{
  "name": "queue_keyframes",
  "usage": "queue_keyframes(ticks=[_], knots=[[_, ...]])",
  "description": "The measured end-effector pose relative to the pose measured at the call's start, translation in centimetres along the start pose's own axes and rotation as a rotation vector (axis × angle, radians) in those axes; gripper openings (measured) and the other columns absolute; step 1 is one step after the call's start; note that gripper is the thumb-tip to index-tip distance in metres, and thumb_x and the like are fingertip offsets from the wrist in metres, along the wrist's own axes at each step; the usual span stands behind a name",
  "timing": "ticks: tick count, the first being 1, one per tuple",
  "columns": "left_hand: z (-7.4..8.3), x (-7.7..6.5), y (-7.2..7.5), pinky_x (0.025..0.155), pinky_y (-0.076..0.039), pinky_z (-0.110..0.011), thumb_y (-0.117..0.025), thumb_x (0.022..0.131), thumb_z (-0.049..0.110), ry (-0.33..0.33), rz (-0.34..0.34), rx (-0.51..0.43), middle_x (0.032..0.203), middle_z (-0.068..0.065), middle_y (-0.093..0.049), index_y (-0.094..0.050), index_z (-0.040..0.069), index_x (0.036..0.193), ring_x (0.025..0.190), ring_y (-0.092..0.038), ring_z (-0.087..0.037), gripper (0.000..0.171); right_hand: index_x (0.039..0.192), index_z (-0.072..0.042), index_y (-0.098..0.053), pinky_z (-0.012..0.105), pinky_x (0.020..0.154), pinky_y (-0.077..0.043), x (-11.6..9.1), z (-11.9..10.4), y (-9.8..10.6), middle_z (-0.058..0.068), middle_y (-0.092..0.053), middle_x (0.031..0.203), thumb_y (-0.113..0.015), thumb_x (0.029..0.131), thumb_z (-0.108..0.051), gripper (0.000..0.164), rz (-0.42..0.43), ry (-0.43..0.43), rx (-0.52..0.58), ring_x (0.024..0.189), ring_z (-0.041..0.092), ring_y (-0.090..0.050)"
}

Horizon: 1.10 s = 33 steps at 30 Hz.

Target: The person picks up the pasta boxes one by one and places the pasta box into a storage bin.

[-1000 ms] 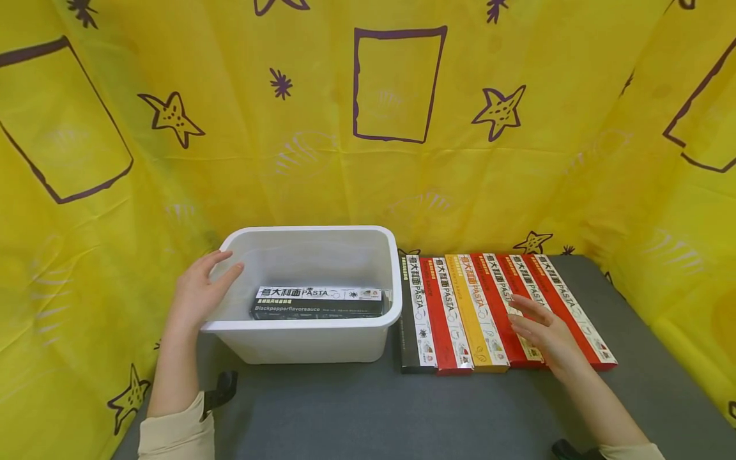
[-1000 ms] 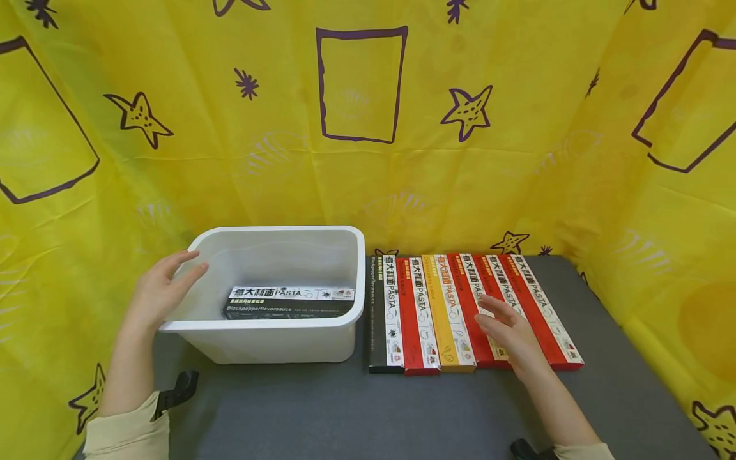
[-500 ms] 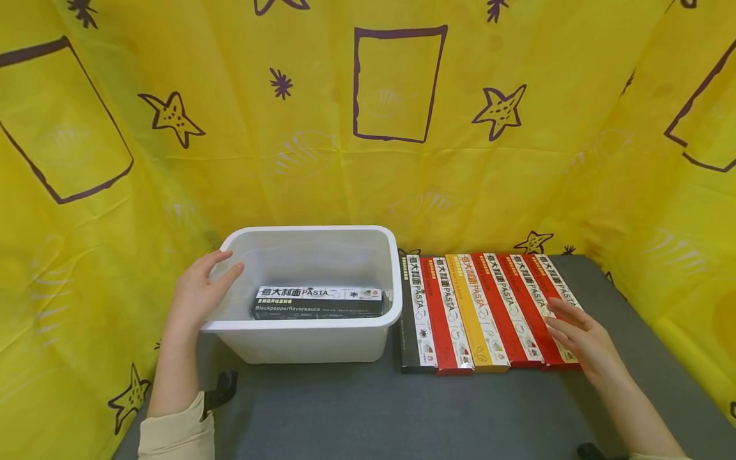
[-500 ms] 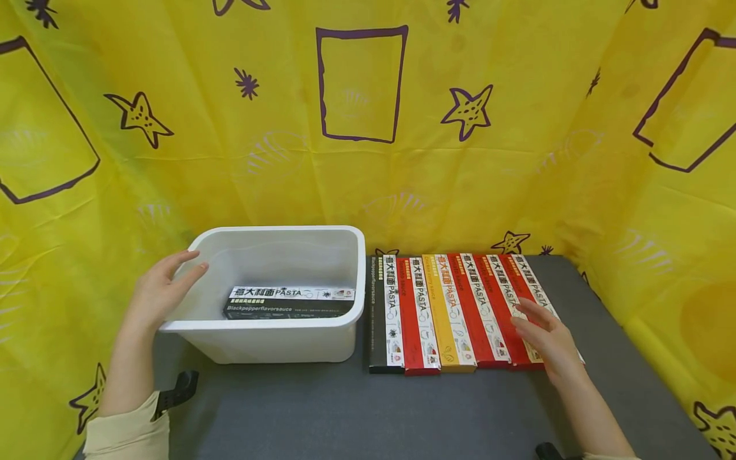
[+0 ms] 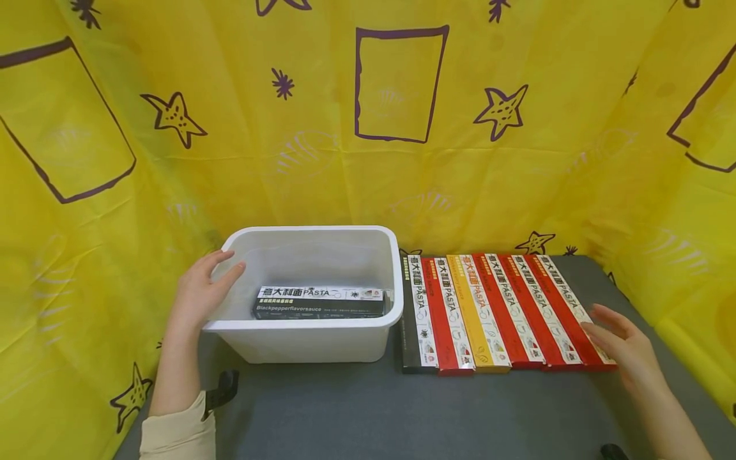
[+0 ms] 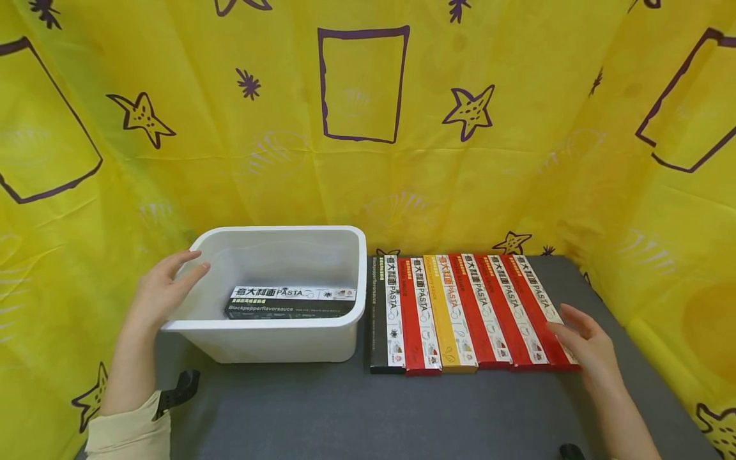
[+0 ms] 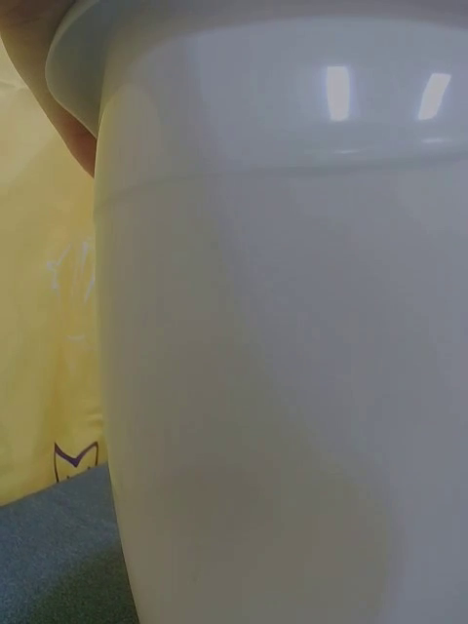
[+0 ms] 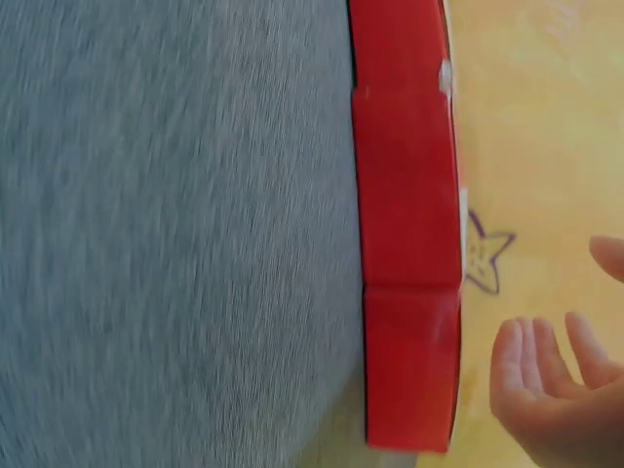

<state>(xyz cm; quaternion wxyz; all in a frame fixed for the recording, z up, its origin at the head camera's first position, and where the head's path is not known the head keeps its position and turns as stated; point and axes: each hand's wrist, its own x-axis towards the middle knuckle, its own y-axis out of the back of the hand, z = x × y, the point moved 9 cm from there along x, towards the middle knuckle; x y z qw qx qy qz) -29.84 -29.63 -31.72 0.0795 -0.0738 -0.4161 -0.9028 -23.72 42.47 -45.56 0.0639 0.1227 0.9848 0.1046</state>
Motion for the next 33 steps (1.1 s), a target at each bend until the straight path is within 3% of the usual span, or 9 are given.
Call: queue_keyframes(ticks=[1,3,5,8,9,13,17,28,33], knots=[[0.0,0.0,0.0,0.106,-0.023,-0.067,-0.051,0.098,0.048,-0.002,0.001,-0.002,0.149,-0.028,-0.036,-0.046,0.000,0.142,0.136,-0.029,-0.049,0.065,0.121,-0.040,-0.053,0.013,0.067,-0.049,0.0,0.1,0.4,-0.034,-0.053,0.099,-0.066,0.094,-0.025,0.034,0.010,0.003,-0.062,0.081,-0.010,-0.055],[0.0,0.0,0.0,0.106,-0.023,-0.067,-0.051,0.098,0.047,-0.005,0.004,-0.004,0.148,-0.028,-0.036,-0.046,0.000,0.142,0.136,-0.029,-0.049,0.065,0.135,-0.030,-0.049,0.018,0.068,-0.046,0.1,0.2,1.0,-0.021,-0.057,0.108,-0.065,0.094,-0.032,0.045,0.030,-0.002,-0.214,0.085,-0.006,-0.052],[0.0,0.0,0.0,0.106,-0.023,-0.067,-0.051,0.098,0.047,-0.005,0.006,-0.004,0.148,-0.029,-0.036,-0.047,0.000,0.142,0.136,-0.029,-0.049,0.065,0.147,-0.014,-0.039,0.027,0.072,-0.044,0.3,0.2,1.3,0.001,-0.056,0.125,-0.063,0.094,-0.039,0.064,0.028,-0.017,-0.370,0.099,0.009,-0.053],[0.0,0.0,0.0,0.106,-0.023,-0.067,-0.051,0.098,0.047,-0.002,0.007,-0.003,0.148,-0.029,-0.036,-0.046,0.000,0.142,0.136,-0.029,-0.050,0.065,0.149,0.007,-0.020,0.042,0.079,-0.043,0.7,0.5,1.2,0.035,-0.031,0.142,-0.061,0.094,-0.043,0.086,-0.035,-0.029,-0.517,0.115,0.040,-0.044],[0.0,0.0,0.0,0.106,-0.023,-0.067,-0.051,0.098,0.047,-0.001,0.007,-0.002,0.148,-0.029,-0.036,-0.046,0.000,0.142,0.136,-0.029,-0.050,0.065,0.148,0.010,-0.017,0.048,0.081,-0.044,0.9,0.5,1.0,0.039,-0.026,0.143,-0.060,0.094,-0.043,0.088,-0.067,-0.024,-0.546,0.117,0.050,-0.039],[0.1,-0.1,0.1,0.106,-0.023,-0.067,-0.050,0.098,0.048,0.003,0.006,0.004,0.149,-0.028,-0.036,-0.046,0.000,0.142,0.136,-0.029,-0.050,0.065,0.144,0.018,-0.010,0.062,0.087,-0.042,1.3,1.2,0.4,0.044,-0.021,0.140,-0.059,0.093,-0.043,0.094,-0.186,-0.008,-0.630,0.118,0.059,-0.035],[0.1,-0.1,0.1,0.106,-0.023,-0.067,-0.051,0.098,0.048,0.000,0.008,0.003,0.148,-0.029,-0.036,-0.047,0.000,0.142,0.136,-0.029,-0.050,0.065,0.140,0.023,-0.013,0.066,0.090,-0.038,1.5,1.8,0.1,0.047,-0.025,0.135,-0.060,0.092,-0.044,0.095,-0.227,0.012,-0.692,0.116,0.059,-0.036],[0.1,-0.1,0.1,0.106,-0.023,-0.067,-0.050,0.098,0.047,0.002,0.013,0.001,0.148,-0.029,-0.036,-0.047,-0.001,0.142,0.136,-0.029,-0.050,0.065,0.138,0.019,-0.024,0.064,0.083,-0.042,1.4,2.0,0.5,0.048,-0.033,0.130,-0.060,0.090,-0.048,0.090,-0.220,0.009,-0.789,0.109,0.058,-0.043],[0.2,-0.1,0.1,0.106,-0.023,-0.067,-0.051,0.098,0.046,-0.008,0.015,0.004,0.147,-0.030,-0.037,-0.047,-0.001,0.141,0.135,-0.030,-0.050,0.064,0.133,0.019,-0.031,0.063,0.080,-0.043,1.6,1.5,0.6,0.047,-0.041,0.125,-0.060,0.089,-0.050,0.086,-0.173,0.043,-0.864,0.102,0.055,-0.048]])
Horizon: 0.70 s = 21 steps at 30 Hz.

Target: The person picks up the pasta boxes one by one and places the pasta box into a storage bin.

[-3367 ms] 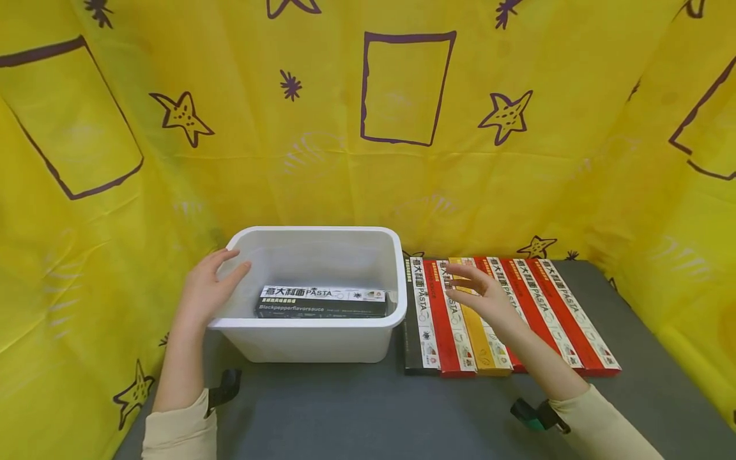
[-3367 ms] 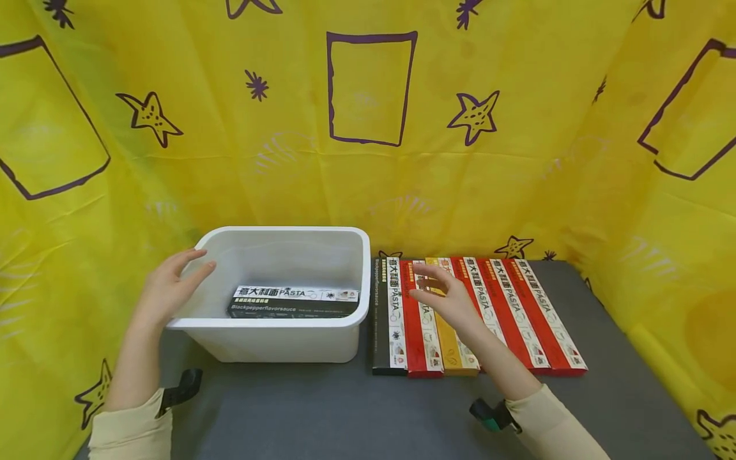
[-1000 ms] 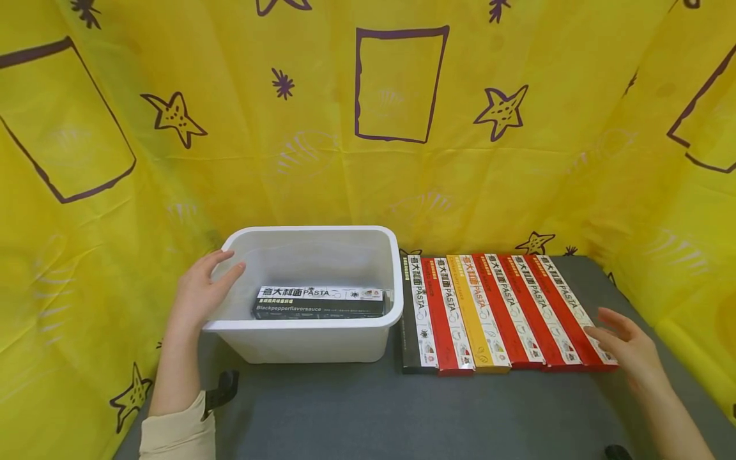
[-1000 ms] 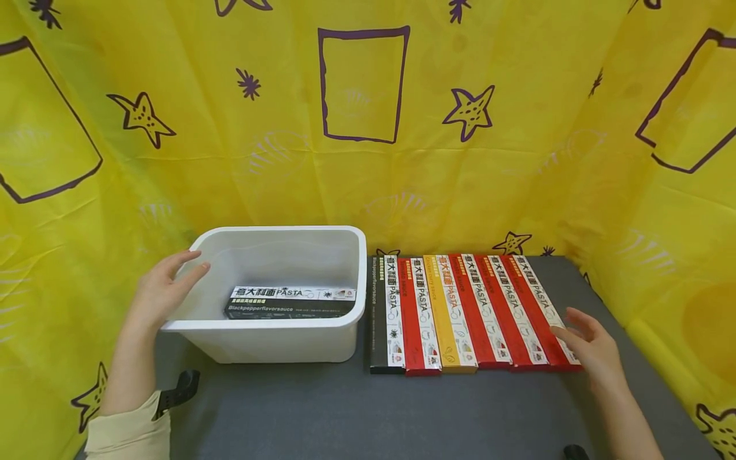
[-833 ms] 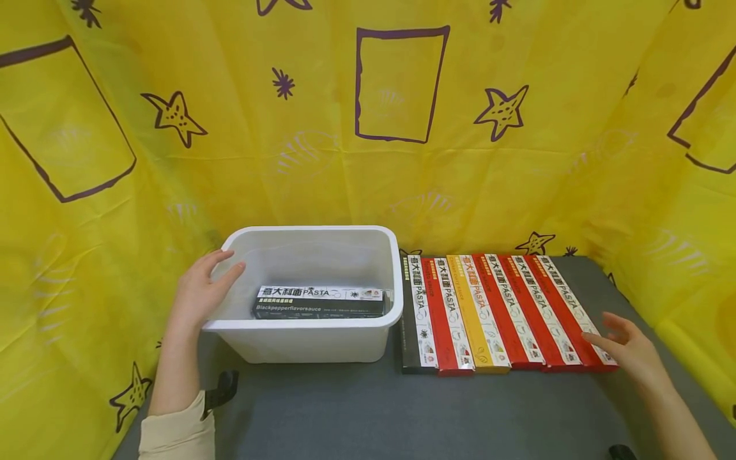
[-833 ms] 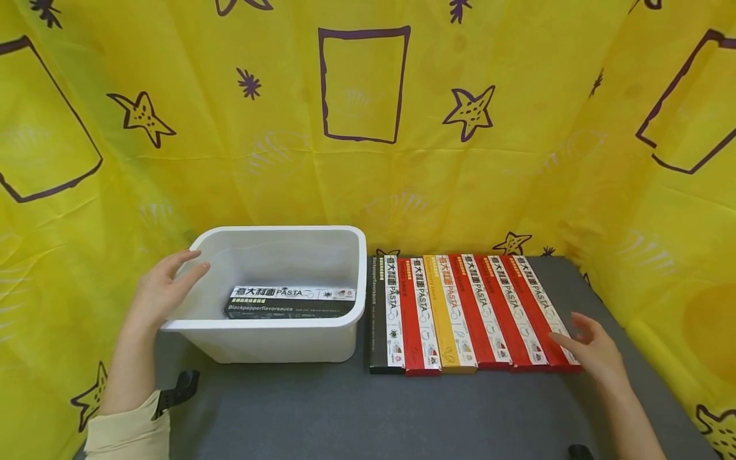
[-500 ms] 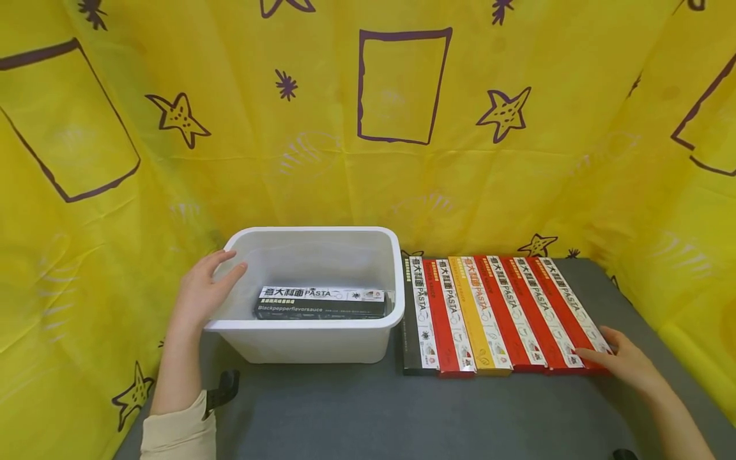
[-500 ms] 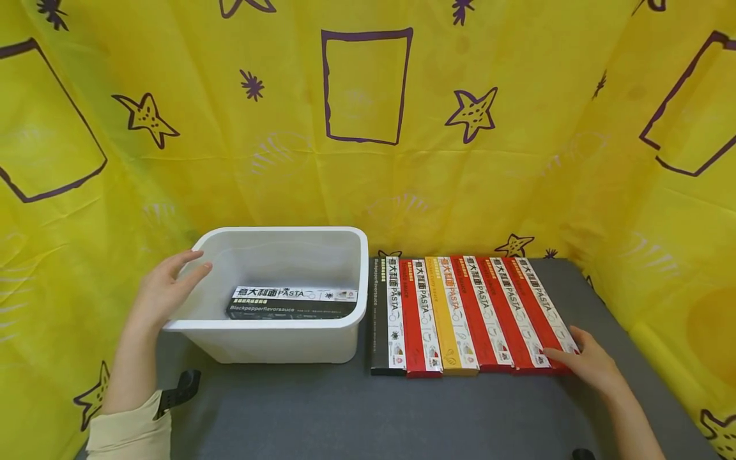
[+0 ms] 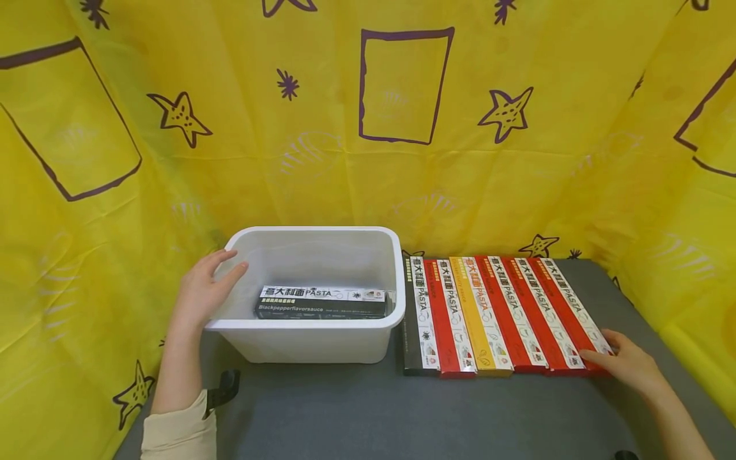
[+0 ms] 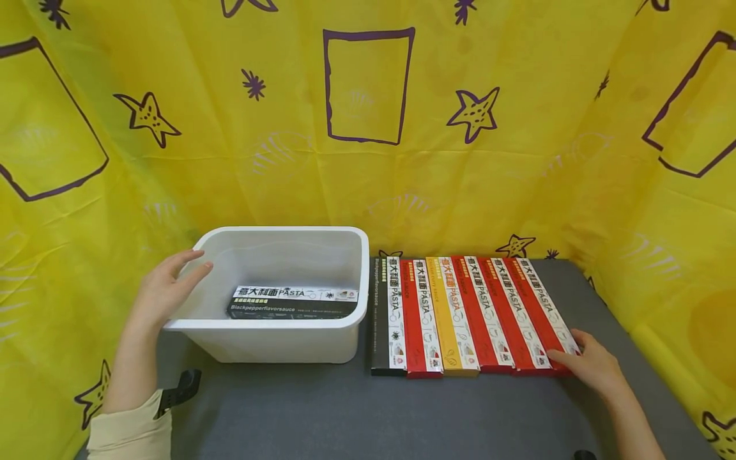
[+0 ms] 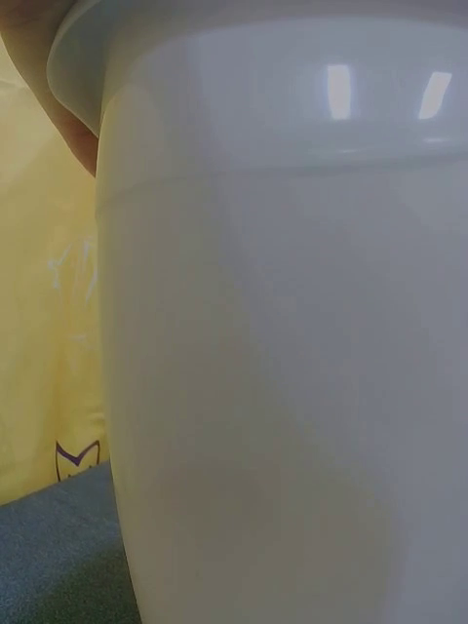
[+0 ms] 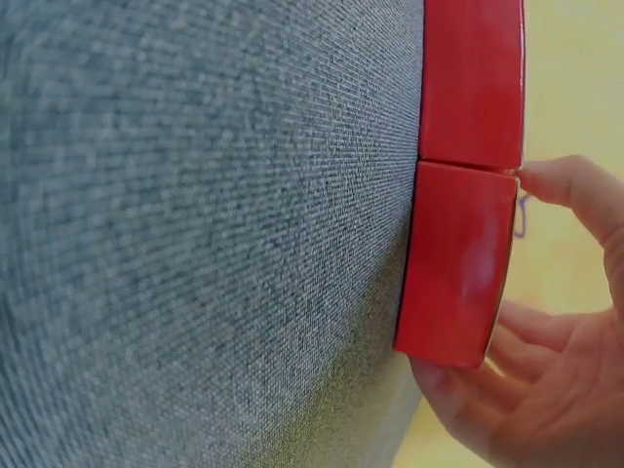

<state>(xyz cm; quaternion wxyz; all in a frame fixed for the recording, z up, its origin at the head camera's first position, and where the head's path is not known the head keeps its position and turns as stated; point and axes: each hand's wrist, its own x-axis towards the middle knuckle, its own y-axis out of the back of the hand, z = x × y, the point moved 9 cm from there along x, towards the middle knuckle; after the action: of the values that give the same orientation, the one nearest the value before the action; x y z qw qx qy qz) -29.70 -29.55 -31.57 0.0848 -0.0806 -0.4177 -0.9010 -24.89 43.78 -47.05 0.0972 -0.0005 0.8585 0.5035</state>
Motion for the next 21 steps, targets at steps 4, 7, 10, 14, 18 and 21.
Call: queue_keyframes(ticks=[4,7,10,14,18,21], knots=[[0.0,-0.1,0.0,0.106,-0.023,-0.066,-0.051,0.098,0.046,0.000,0.002,0.001,0.147,-0.030,-0.037,-0.048,-0.001,0.141,0.135,-0.030,-0.050,0.064,0.128,0.021,-0.033,0.066,0.079,-0.042,0.1,-0.1,0.8,0.047,-0.041,0.121,-0.062,0.088,-0.049,0.086,0.074,-0.003,-0.062,0.100,0.057,-0.048],[0.0,-0.1,0.1,0.107,-0.023,-0.066,-0.052,0.098,0.046,0.001,0.004,0.004,0.147,-0.030,-0.037,-0.048,-0.001,0.141,0.135,-0.030,-0.050,0.063,0.127,0.024,-0.030,0.069,0.077,-0.042,0.1,0.3,0.8,0.048,-0.039,0.120,-0.065,0.086,-0.048,0.090,0.087,-0.027,-0.096,0.100,0.059,-0.046],[0.0,-0.1,0.1,0.107,-0.023,-0.066,-0.052,0.098,0.046,0.005,0.001,0.007,0.147,-0.029,-0.037,-0.048,-0.001,0.141,0.135,-0.030,-0.050,0.064,0.124,0.026,-0.031,0.066,0.075,-0.045,0.2,0.7,0.2,0.048,-0.042,0.114,-0.069,0.083,-0.045,0.091,0.056,-0.005,-0.125,0.096,0.059,-0.049],[0.0,0.0,0.0,0.106,-0.022,-0.067,-0.051,0.098,0.047,0.010,-0.006,0.002,0.148,-0.029,-0.036,-0.047,-0.001,0.142,0.136,-0.029,-0.050,0.065,0.116,0.027,-0.037,0.061,0.073,-0.047,0.4,0.9,-0.6,0.045,-0.049,0.105,-0.071,0.081,-0.038,0.082,0.050,0.068,-0.132,0.089,0.054,-0.055],[0.0,0.1,-0.1,0.106,-0.023,-0.067,-0.051,0.098,0.047,0.006,-0.003,-0.002,0.148,-0.029,-0.036,-0.047,-0.001,0.141,0.136,-0.029,-0.051,0.065,0.115,0.025,-0.039,0.060,0.071,-0.047,0.5,1.4,-0.6,0.043,-0.052,0.102,-0.071,0.082,-0.040,0.080,0.056,0.054,-0.122,0.086,0.050,-0.056],[0.0,0.0,0.0,0.106,-0.024,-0.067,-0.051,0.098,0.047,-0.001,0.003,0.003,0.147,-0.029,-0.037,-0.048,-0.001,0.141,0.135,-0.030,-0.050,0.064,0.116,0.025,-0.038,0.058,0.070,-0.048,0.5,1.7,-0.5,0.043,-0.052,0.102,-0.070,0.082,-0.042,0.081,0.048,0.013,-0.107,0.085,0.049,-0.056]])
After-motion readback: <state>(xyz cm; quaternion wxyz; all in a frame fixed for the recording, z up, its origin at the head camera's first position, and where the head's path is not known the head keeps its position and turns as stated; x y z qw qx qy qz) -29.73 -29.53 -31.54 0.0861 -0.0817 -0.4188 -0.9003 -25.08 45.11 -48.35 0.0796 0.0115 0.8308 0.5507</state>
